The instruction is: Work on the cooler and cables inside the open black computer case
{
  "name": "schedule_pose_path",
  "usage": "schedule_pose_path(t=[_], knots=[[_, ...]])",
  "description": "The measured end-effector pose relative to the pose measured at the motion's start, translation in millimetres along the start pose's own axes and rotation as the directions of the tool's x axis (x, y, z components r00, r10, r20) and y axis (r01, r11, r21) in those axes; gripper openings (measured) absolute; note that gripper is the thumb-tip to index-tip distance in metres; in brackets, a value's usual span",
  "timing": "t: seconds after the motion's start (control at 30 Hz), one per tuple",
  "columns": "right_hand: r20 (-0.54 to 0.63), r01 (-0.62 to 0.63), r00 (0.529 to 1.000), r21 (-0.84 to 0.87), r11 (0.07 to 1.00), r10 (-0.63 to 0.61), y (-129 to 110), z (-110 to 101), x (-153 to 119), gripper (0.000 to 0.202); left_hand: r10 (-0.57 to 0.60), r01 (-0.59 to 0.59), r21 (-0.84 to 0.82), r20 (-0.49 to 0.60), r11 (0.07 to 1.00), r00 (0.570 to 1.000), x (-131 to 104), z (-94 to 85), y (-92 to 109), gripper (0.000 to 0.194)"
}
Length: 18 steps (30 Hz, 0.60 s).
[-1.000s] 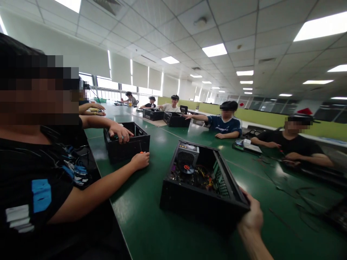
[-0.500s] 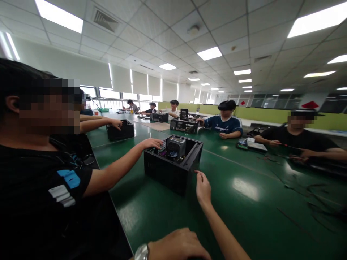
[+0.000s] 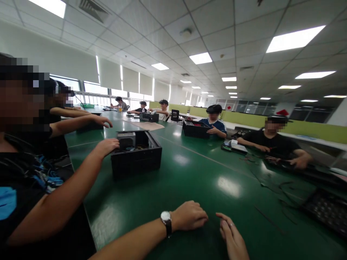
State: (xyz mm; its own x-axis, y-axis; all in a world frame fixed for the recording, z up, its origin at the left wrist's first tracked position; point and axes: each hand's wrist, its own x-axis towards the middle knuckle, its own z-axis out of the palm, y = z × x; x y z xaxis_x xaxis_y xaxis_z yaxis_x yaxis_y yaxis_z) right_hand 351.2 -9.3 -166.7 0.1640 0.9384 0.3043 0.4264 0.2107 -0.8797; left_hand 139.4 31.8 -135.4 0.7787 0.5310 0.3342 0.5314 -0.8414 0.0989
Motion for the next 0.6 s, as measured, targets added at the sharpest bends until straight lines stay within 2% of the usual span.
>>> schedule_pose_path(t=[0.1, 0.2, 0.3, 0.37, 0.6], knots=[[0.057, -0.043, 0.997, 0.018, 0.999, 0.042, -2, 4, 0, 0.057, 0.006, -0.006, 0.016, -0.002, 1.000, 1.000, -9, 7.1, -3, 0.017], [0.101, -0.043, 0.994, 0.013, 0.999, 0.041, -5, 7, 1, 0.060, 0.113, -0.114, 0.047, 0.031, 0.992, 0.993, -22, 10.6, 2, 0.017], [0.111, -0.044, 0.993, 0.014, 0.999, 0.042, -8, 8, 1, 0.063, 0.204, -0.209, 0.076, 0.068, 0.975, 0.977, -26, 14.2, 12, 0.026], [0.118, -0.049, 0.992, 0.013, 0.999, 0.047, -9, 7, 0, 0.065, 0.211, -0.217, 0.086, 0.081, 0.972, 0.974, -26, 15.8, 18, 0.029], [0.129, 0.006, 0.992, -0.033, 0.999, -0.001, -10, 8, 0, 0.058, 0.183, -0.191, 0.089, 0.089, 0.978, 0.979, -24, 11.6, 24, 0.022]])
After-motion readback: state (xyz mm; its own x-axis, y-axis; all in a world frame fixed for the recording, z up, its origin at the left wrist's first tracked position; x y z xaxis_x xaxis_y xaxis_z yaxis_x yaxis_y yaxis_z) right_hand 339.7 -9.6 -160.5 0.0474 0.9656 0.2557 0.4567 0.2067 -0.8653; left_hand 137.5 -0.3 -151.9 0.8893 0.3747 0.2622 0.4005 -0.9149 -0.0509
